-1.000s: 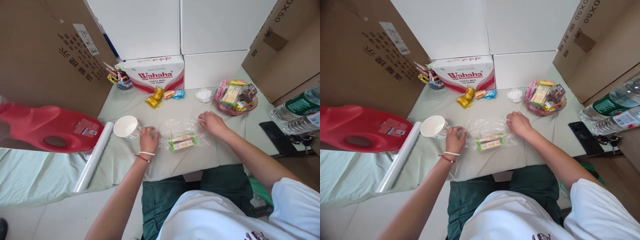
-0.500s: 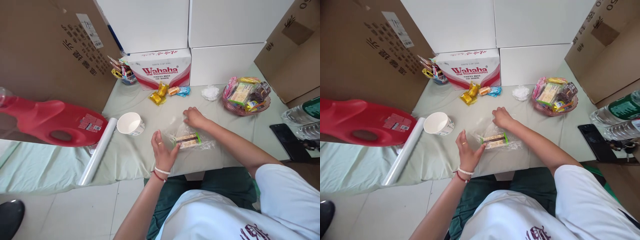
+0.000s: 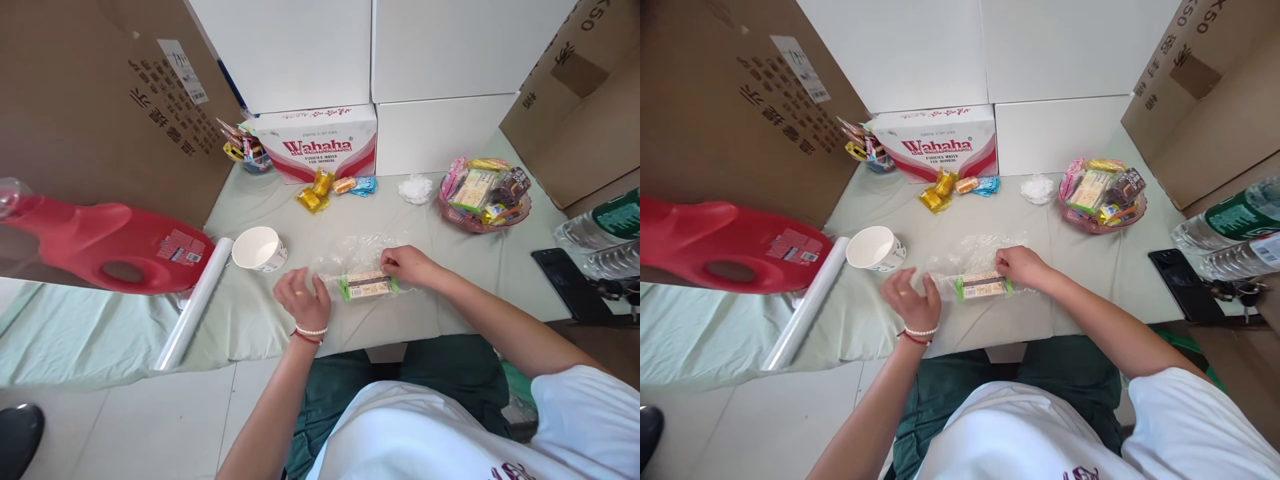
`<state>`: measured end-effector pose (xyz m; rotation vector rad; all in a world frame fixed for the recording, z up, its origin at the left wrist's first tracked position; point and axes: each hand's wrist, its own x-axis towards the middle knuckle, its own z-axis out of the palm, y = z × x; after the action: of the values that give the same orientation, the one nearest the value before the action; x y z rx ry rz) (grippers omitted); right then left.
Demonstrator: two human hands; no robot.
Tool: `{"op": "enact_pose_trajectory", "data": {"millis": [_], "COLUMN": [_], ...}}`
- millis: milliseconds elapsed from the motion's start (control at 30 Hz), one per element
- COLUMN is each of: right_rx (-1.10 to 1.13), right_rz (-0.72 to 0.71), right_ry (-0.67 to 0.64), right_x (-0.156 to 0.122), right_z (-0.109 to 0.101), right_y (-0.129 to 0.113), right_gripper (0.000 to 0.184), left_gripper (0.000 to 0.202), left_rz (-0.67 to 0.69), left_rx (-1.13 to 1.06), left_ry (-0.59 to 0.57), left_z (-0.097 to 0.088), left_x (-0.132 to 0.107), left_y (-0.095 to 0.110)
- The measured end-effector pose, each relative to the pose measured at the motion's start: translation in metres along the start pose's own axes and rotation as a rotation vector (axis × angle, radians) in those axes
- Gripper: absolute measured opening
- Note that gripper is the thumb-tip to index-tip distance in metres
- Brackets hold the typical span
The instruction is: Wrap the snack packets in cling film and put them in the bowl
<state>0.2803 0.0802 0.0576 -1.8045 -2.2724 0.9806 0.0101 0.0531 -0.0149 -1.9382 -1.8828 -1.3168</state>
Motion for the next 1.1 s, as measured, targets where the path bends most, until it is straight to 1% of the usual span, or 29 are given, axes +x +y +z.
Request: {"op": "enact_pose_trajectory", "data": {"millis": [33,67,100,133,167,200,267,300,367,400,433,467,500,567,600,633,700,767,800,867,900,933,967,1000,1067,1100], "right_rx": [-0.011,-0.035,-0.068,-0.107,-0.151,-0.198,-0.283,-0.311,-0.328,-0.321,-0.303,-0.279,-0.253,-0.200,-0.175,-0.160,-0.179,-0.284,-0.356,-0.468,-0.490,-0.495,-0.487,-0.476,-0.452,-0.441], "right_rz": [0.017,0.032,0.045,0.060,0.074,0.083,0.066,0.039,-0.017,-0.029,-0.029,-0.023,-0.018,-0.037,-0.070,-0.121,-0.256,-0.381,-0.420,-0.456,-0.457,-0.451,-0.440,-0.425,-0.384,-0.365], "right_ry": [-0.001,-0.008,-0.021,-0.036,-0.049,-0.048,0.019,0.078,0.174,0.184,0.161,0.116,0.062,-0.036,-0.060,-0.061,-0.032,-0.055,-0.099,-0.180,-0.191,-0.183,-0.166,-0.147,-0.134,-0.133], "right_x": [0.005,0.010,0.013,0.017,0.020,0.023,0.033,0.040,0.057,0.066,0.075,0.083,0.089,0.091,0.087,0.079,0.056,0.028,0.015,-0.006,-0.013,-0.018,-0.021,-0.022,-0.021,-0.020], "right_z": [0.000,0.000,-0.001,-0.002,-0.003,-0.005,-0.009,-0.011,-0.013,-0.013,-0.014,-0.014,-0.016,-0.020,-0.021,-0.023,-0.021,-0.011,-0.004,0.012,0.019,0.025,0.030,0.033,0.036,0.036], "right_y": [0.002,0.003,0.003,0.003,0.002,0.001,-0.002,-0.004,-0.007,-0.008,-0.010,-0.012,-0.015,-0.023,-0.028,-0.033,-0.044,-0.051,-0.053,-0.053,-0.051,-0.048,-0.046,-0.044,-0.043,-0.044], "right_gripper": [0.014,0.014,0.013,0.013,0.012,0.012,0.019,0.028,0.052,0.064,0.073,0.075,0.068,0.040,0.029,0.026,0.030,0.035,0.036,0.041,0.043,0.045,0.046,0.047,0.048,0.047], "left_gripper": [0.022,0.023,0.026,0.031,0.035,0.036,0.036,0.036,0.035,0.035,0.033,0.031,0.028,0.025,0.023,0.022,0.021,0.025,0.031,0.049,0.055,0.055,0.048,0.037,0.015,0.012], "left_rz": [0.185,0.350,0.484,0.572,0.606,0.596,0.505,0.451,0.366,0.336,0.310,0.286,0.264,0.224,0.209,0.197,0.172,0.122,0.073,-0.070,-0.147,-0.214,-0.268,-0.306,-0.374,-0.409], "left_rx": [-0.003,-0.019,-0.036,-0.047,-0.046,-0.033,0.002,0.013,0.014,0.008,0.003,0.001,0.002,0.013,0.017,0.019,0.001,-0.057,-0.082,-0.071,-0.037,0.003,0.032,0.031,-0.094,-0.208], "left_ry": [-0.004,-0.048,-0.106,-0.162,-0.208,-0.246,-0.309,-0.342,-0.405,-0.428,-0.443,-0.452,-0.451,-0.441,-0.438,-0.436,-0.433,-0.410,-0.388,-0.357,-0.362,-0.383,-0.408,-0.430,-0.432,-0.421], "left_z": [-0.003,-0.006,-0.008,-0.009,-0.009,-0.009,-0.007,-0.007,-0.005,-0.004,-0.003,-0.002,-0.001,0.001,0.002,0.003,0.005,0.006,0.006,0.004,0.002,0.000,-0.003,-0.005,-0.010,-0.012], "left_x": [-0.006,-0.011,-0.015,-0.017,-0.017,-0.016,-0.009,-0.006,0.000,0.002,0.003,0.003,0.002,0.001,-0.001,-0.002,-0.005,-0.008,-0.009,-0.010,-0.009,-0.008,-0.006,-0.003,0.003,0.006], "left_y": [0.002,0.003,0.005,0.006,0.007,0.008,0.009,0.010,0.013,0.015,0.017,0.019,0.021,0.024,0.025,0.026,0.024,0.020,0.016,0.006,0.001,-0.004,-0.009,-0.012,-0.013,-0.010]}}
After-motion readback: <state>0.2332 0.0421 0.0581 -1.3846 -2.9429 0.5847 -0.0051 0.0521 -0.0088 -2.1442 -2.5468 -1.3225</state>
